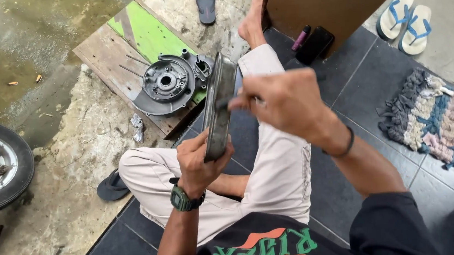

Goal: Scrubbing a metal motorcycle engine cover with a small brush to remove dirt.

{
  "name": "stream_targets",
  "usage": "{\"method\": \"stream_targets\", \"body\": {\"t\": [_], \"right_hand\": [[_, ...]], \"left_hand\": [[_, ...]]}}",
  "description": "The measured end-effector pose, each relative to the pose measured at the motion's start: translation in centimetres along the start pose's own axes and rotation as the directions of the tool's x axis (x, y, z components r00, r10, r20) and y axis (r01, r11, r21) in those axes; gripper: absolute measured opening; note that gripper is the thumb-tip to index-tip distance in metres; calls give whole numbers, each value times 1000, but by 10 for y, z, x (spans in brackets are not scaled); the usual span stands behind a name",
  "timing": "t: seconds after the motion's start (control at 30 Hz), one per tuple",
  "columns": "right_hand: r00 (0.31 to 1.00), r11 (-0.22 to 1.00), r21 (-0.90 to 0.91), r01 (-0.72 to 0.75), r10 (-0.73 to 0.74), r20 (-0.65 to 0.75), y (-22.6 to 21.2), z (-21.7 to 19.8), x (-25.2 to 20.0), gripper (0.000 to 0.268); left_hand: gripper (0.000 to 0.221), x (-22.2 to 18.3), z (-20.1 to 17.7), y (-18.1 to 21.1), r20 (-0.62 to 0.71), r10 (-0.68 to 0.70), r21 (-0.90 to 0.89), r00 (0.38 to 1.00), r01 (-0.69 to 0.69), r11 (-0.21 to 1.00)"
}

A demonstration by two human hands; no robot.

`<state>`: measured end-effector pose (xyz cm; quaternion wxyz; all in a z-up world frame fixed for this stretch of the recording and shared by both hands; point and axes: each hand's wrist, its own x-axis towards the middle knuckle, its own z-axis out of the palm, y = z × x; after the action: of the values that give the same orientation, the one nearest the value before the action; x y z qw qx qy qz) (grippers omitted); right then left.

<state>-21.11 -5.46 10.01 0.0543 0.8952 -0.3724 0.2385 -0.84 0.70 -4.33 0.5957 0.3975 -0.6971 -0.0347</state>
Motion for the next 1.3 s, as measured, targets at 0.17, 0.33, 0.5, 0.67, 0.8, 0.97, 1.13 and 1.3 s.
{"method": "stream_targets", "body": {"t": [0.17, 0.33, 0.5, 0.67, 0.8, 0.97, 1.13, 1.3], "right_hand": [[999, 999, -9, 39, -39, 6, -18, 21, -19, 16], [945, 934, 161, -318, 327, -30, 64, 35, -28, 4], [877, 869, -123, -479, 479, -35, 179, 113, -93, 58], [717, 746, -325, -582, 659, 228, 252, 180, -153, 73], [665, 722, -373, -583, 688, 292, 296, 223, -181, 71], [585, 679, -412, -607, 733, 347, 321, 246, -191, 76], [562, 662, -450, -599, 748, 353, 350, 265, -213, 80], [529, 653, -441, -616, 758, 383, 337, 252, -199, 78]], "left_hand": [[19, -6, 3, -7, 15, 4, 42, 1000, -5, 999], [17, 6, 3, 11, 26, -15, -61, 1000, 16, 998], [16, 1, -6, 25, 106, -167, -126, 980, 180, 976], [23, 0, 2, 37, 47, -228, -83, 973, 231, 969], [24, -9, 10, 30, -96, -222, -123, 970, 210, 970], [20, -7, 7, 29, -106, -259, -52, 960, 255, 966], [17, -11, 10, 22, -154, -261, -81, 953, 251, 965], [16, -20, 8, 23, -131, -254, -78, 958, 246, 966]]}}
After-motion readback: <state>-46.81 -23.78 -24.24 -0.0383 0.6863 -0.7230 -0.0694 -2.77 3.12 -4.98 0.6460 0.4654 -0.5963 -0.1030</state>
